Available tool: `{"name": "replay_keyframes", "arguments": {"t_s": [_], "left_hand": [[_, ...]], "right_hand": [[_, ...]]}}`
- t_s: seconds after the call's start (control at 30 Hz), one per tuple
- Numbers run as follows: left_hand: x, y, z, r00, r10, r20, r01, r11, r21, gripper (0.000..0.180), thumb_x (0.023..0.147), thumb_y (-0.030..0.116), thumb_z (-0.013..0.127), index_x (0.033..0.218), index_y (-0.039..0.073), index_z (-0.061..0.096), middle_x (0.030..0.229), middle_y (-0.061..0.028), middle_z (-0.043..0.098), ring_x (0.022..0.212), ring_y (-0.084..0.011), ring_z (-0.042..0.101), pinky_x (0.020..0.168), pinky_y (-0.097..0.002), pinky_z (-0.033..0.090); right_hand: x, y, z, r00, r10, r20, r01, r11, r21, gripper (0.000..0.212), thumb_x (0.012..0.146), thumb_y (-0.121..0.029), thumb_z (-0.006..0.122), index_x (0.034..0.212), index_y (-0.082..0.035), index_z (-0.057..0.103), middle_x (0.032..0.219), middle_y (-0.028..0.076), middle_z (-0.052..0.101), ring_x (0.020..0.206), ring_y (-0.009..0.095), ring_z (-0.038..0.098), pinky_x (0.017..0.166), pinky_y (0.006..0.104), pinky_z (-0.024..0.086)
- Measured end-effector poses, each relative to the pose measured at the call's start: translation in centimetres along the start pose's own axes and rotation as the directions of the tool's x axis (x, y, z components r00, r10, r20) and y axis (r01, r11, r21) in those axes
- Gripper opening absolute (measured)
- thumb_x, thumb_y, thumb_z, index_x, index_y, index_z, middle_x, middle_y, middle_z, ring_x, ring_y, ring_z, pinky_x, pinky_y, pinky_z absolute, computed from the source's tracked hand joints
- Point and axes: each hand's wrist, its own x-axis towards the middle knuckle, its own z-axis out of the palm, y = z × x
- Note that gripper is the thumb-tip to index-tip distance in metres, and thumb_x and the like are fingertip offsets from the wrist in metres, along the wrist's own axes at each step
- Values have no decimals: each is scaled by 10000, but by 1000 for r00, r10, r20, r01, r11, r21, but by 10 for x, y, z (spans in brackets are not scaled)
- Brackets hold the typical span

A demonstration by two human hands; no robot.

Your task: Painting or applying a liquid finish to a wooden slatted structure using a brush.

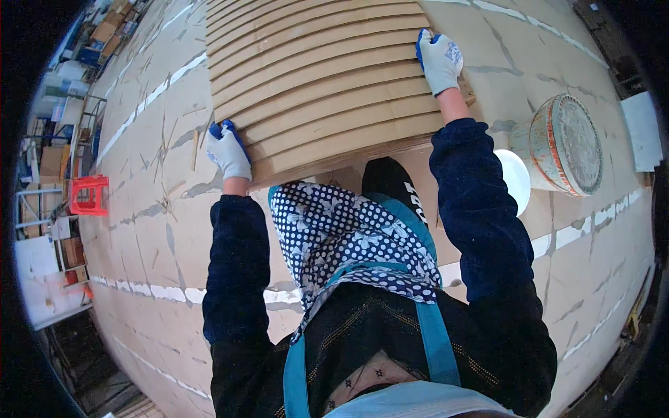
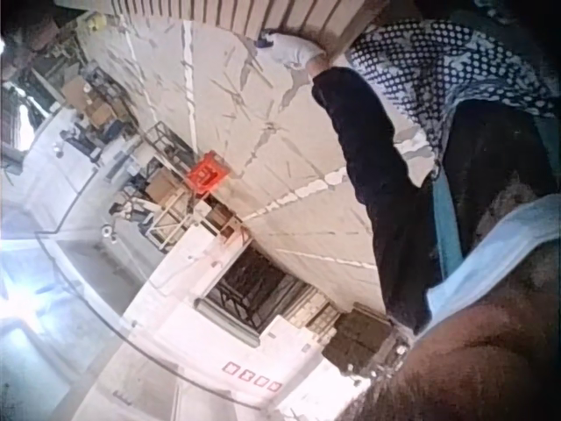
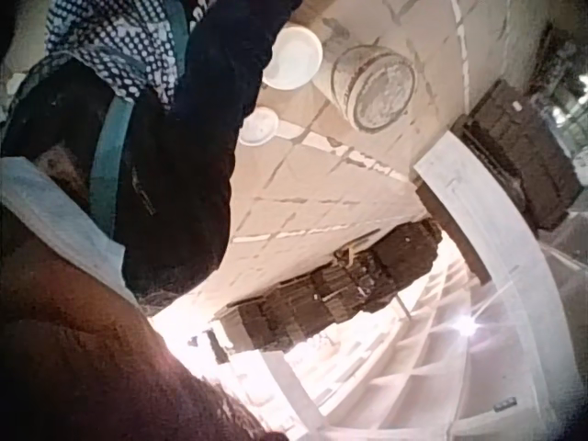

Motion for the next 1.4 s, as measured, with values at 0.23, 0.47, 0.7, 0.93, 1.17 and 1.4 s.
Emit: {"name": "replay_keyframes", "arguments": {"t_s": [0.23, 0.47, 0.7, 0.93, 1.17, 1.4], "left_hand": [[41, 17, -9, 926, 58, 372, 125, 885, -449, 278, 860, 262, 575, 808, -7, 625, 709, -100, 614, 661, -148, 546, 585, -298, 413], [62, -17, -7, 981, -65, 181, 28, 979, 201, 384, 859, 403, 561, 742, 43, 624, 654, -20, 577, 574, -128, 515, 516, -304, 391], [71, 19, 6, 941, -172, 292, 159, 985, 68, 489, 843, 476, 550, 732, 4, 616, 558, -106, 580, 475, -203, 529, 448, -347, 367], [113, 25, 38, 917, -171, 362, 217, 972, -91, 505, 834, 516, 543, 782, 18, 614, 625, -122, 590, 529, -228, 561, 481, -366, 418], [77, 42, 62, 994, 32, -103, 10, 924, 383, 507, 844, 492, 505, 875, -2, 617, 863, -210, 641, 815, -360, 608, 716, -441, 450], [74, 42, 54, 998, 28, -56, -9, 951, 311, 489, 851, 466, 503, 869, -10, 614, 862, -228, 636, 807, -372, 606, 708, -447, 444]], "right_hand": [[8, 3, 3, 997, -72, 5, 73, 996, -56, 510, 854, -451, 403, 732, -31, 664, 741, 179, 655, 757, 349, 635, 724, 434, 475], [-13, -27, 4, 1000, -4, 15, 6, 991, -134, 494, 870, -422, 393, 796, -1, 642, 787, 221, 648, 766, 365, 637, 735, 445, 486], [-3, -10, -7, 999, -33, -5, 32, 991, -128, 468, 889, -417, 396, 902, 2, 603, 809, 232, 646, 776, 366, 636, 732, 447, 490], [-5, -6, 18, 885, -186, -426, 120, 977, -178, 471, 904, -426, 397, 996, 9, 554, 891, 238, 635, 824, 358, 626, 736, 450, 483], [-3, -9, 5, 998, -60, -2, 59, 993, -101, 454, 911, -409, 389, 978, 4, 564, 872, 223, 632, 822, 367, 618, 737, 460, 480], [1, -17, 4, 999, 0, 46, 5, 995, -100, 434, 896, -408, 403, 973, -17, 574, 881, 225, 635, 826, 364, 620, 741, 458, 483]]}}
